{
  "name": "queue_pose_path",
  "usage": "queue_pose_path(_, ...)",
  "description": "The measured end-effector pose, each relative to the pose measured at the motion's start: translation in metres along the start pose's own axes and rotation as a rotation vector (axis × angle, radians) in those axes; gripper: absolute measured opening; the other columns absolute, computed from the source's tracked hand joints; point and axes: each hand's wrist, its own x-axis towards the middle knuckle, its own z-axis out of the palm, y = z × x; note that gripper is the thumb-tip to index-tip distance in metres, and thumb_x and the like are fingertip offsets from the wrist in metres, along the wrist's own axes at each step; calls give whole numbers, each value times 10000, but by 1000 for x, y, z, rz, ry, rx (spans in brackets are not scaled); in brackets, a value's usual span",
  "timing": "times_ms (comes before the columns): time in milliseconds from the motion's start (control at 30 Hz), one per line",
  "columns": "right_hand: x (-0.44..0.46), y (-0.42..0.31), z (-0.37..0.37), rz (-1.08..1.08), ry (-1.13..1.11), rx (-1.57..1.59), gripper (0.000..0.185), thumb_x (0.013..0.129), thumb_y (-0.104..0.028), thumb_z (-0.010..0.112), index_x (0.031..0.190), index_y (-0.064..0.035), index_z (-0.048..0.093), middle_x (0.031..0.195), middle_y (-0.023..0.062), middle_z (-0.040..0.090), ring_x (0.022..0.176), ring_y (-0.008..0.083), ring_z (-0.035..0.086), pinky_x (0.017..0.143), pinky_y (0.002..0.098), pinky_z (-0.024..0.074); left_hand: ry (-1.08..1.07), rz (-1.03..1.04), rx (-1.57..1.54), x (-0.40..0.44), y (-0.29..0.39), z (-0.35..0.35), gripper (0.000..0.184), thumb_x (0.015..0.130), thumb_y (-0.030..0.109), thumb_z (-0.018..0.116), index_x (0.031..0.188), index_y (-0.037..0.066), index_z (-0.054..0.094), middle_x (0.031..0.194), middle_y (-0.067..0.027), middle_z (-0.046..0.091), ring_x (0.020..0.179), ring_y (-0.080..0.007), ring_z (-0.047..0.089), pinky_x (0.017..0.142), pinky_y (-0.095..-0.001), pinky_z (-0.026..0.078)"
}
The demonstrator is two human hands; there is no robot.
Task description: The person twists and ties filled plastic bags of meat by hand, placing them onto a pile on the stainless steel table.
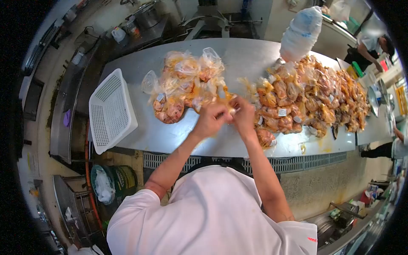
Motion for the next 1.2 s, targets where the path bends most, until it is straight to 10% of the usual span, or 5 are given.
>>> queue_pose_path(100,15,0,-12,30,96,-108,274,706,3,790,948,-17,664,887,136,675,774,264,678,658,357,527,163,-416,-393,10,-75,-45,112,933,144,706,926,39,668,817,35,645,786,-75,598,671,-274,506)
queue_pose_path(233,20,-23,-31,61,120,-103,363,706,32,790,1034,-44,654,1004,127,672,851,250,673,659,358,535,738,-684,839,-10,-219,-143,518,844,254,744,1231,-12,524,867,-178,689,785,-328,694,665,-409,551)
queue_pose_path(333,17,-31,-19,39,27,-39,366,706,57,781,1035,-39,653,1016,117,671,866,249,670,690,352,548,680,-1366,254,-20,-258,-206,437,880,313,735,1150,13,568,768,-113,672,615,-233,658,515,-323,516)
queue_pose_path(800,79,-145,37,-636,37,-146,403,749,3,765,1128,-102,678,1366,140,527,1214,338,541,904,431,528,-37,-417,-247,27,-6,-214,254,939,172,687,741,50,586,615,36,542,540,-37,532,493,-219,401)
queue_pose_path(1200,54,-98,10,-88,-387,210,376,829,-16,660,1201,-48,616,1207,183,647,1148,310,627,903,373,518,84,-297,-359,25,-31,-78,392,821,9,753,618,23,418,571,28,435,556,-53,485,500,-269,416)
